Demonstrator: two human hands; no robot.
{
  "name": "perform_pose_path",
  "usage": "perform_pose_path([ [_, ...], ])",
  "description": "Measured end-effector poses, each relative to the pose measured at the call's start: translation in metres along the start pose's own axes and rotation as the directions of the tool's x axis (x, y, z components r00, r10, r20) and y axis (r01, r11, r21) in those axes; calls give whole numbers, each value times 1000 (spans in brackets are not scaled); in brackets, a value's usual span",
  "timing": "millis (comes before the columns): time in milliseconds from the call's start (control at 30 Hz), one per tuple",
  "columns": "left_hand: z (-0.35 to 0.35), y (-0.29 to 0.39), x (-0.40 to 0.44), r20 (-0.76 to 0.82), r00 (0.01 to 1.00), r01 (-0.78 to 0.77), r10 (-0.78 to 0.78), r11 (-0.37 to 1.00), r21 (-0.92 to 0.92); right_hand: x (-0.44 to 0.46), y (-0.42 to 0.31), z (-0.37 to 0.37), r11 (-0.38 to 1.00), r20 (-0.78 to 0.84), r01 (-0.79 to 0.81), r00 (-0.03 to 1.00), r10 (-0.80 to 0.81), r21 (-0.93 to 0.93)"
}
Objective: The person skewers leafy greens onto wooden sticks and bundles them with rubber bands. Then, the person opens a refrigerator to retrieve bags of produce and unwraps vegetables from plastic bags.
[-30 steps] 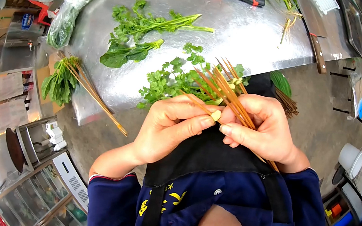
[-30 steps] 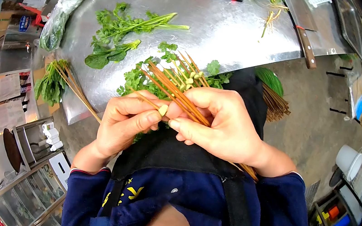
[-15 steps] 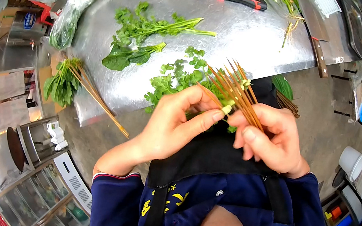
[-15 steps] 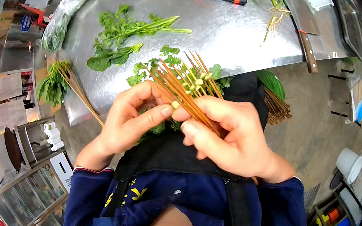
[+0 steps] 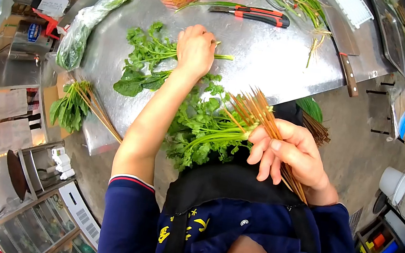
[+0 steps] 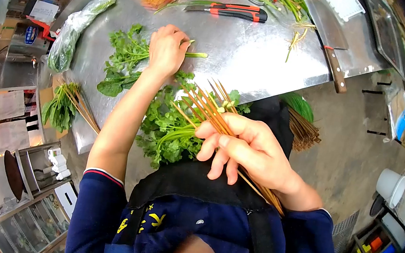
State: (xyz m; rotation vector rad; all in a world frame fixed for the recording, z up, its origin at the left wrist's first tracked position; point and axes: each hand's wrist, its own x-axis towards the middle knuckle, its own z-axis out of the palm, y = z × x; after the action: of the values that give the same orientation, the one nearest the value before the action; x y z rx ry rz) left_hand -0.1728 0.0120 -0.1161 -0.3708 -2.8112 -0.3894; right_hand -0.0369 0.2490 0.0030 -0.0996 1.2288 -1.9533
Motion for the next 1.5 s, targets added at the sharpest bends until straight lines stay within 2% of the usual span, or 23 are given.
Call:
perform_pose_path([
  [33, -4, -2, 0, -44, 999, -31, 30, 999, -21, 0, 0, -2, 1000, -8, 2, 1000, -2, 1],
  [133, -34, -13, -2, -260, 955, 55, -144, 946, -320, 2, 3, -5, 1000, -16, 24, 1000, -24, 2],
  [200, -65, -28, -5, -481, 811, 11, -334, 830, -558, 3, 1, -5, 1000, -4, 26, 1000, -26, 9],
  [267, -114, -42, -7, -645, 679, -170, -351, 779, -603, 4, 2, -3, 999, 2, 42, 999, -42, 6],
  [333, -154, -50, -14, -789, 485, -331, -378, 756, -565, 8, 3, -1, 992, 19, 118, 993, -118, -32],
  [400, -189, -52, -27, -790, 444, -414, -422, 685, -599, 10, 6, 2, 985, 27, 164, 986, -162, -56],
  [467, -209, -33, -35, -767, 444, -473, -463, 606, -639, 11, 8, 4, 981, 18, 181, 983, -180, -68],
  [500, -211, -21, -39, -729, 474, -494, -493, 537, -684, 12, 9, 6, 982, 5, 176, 984, -176, -67],
  [567, -208, -6, -56, -513, 735, -304, -444, 460, -834, 12, 9, 9, 984, -24, 167, 985, -169, -64],
  [600, -204, 1, -63, -376, 834, -191, -404, 429, -883, 11, 8, 11, 988, -45, 145, 988, -147, -49],
  [667, -182, 19, -77, -52, 928, 69, -368, 309, -948, 9, 8, 16, 995, -87, 102, 991, -103, -17],
  [733, -162, 34, -90, 243, 913, 301, -328, 139, -943, 10, 9, 15, 994, -43, 107, 993, -108, -27],
  [800, -151, 49, -99, 410, 873, 425, -263, 1, -905, 10, 10, 15, 995, -31, 93, 995, -94, -39],
  [867, -146, 55, -103, 496, 852, 478, -166, -140, -867, 10, 10, 18, 996, -42, 63, 997, -65, -59],
  [1000, -148, 58, -103, 527, 843, 508, -107, -160, -846, 7, 8, 20, 996, -44, 46, 998, -49, -73],
  [1300, -146, 61, -104, 495, 854, 452, -159, -245, -858, 5, 8, 18, 996, -44, 42, 998, -46, -81],
  [1500, -145, 61, -102, 435, 889, 413, -142, -160, -897, 5, 9, 16, 996, -43, 33, 998, -36, -80],
])
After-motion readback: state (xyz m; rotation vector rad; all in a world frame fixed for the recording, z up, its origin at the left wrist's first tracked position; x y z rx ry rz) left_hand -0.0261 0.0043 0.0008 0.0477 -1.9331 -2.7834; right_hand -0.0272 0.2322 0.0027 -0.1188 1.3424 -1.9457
